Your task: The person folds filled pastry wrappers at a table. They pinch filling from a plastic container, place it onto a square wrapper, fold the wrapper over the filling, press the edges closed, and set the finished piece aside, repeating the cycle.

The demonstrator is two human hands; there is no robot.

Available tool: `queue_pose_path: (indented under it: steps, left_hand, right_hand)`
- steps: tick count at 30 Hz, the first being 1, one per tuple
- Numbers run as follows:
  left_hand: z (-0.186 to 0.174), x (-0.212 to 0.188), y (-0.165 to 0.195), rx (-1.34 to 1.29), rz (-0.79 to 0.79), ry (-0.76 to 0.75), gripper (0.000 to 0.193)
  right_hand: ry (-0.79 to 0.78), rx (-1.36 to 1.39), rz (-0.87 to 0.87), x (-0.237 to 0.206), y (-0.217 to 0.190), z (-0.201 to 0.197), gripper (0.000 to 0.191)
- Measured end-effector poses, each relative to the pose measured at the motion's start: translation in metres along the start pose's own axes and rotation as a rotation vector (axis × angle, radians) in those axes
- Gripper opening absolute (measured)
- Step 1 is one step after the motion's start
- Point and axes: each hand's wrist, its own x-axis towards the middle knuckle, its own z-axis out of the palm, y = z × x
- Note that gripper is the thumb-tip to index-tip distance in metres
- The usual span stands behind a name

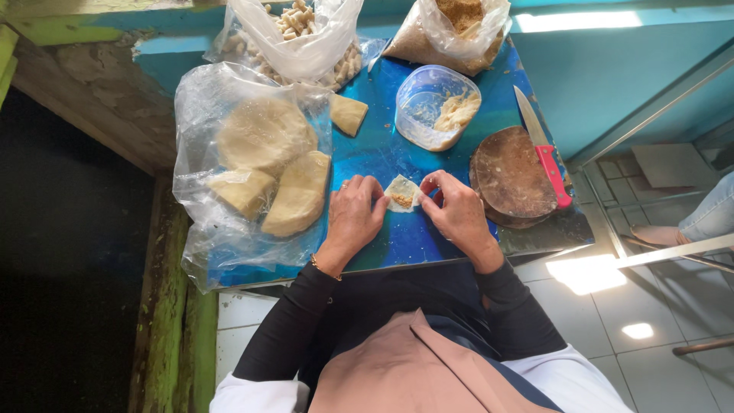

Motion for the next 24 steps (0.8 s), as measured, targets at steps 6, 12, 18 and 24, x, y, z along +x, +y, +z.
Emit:
queue_pose_path:
  steps: [6, 12, 18, 24]
  left_hand:
    - [-0.004, 0.002, 0.007, -0.177, 0.058, -0.018, 0.02]
    - [-0.013, -0.001, 0.013, -0.054, 0.273, 0.015, 0.027]
    - [-0.012, -0.004, 0.011, 0.131, 0.404, -0.032, 0.022]
    - [-0.005, 0.001, 0.003, 0.097, 0.423, -0.033, 0.01]
  right_hand:
    - [-0.026, 0.089, -0.043, 0.002, -0.007, 0.001, 0.023]
    - [-0.049, 0.07, -0.081, -0.004, -0.004, 0.002, 0.03]
    - [-0.033, 0.025, -0.284, -0.01, 0.001, 0.001, 0.035]
    - [-0.033, -0.187, -0.519, -0.003, 0.01, 0.009, 0.018]
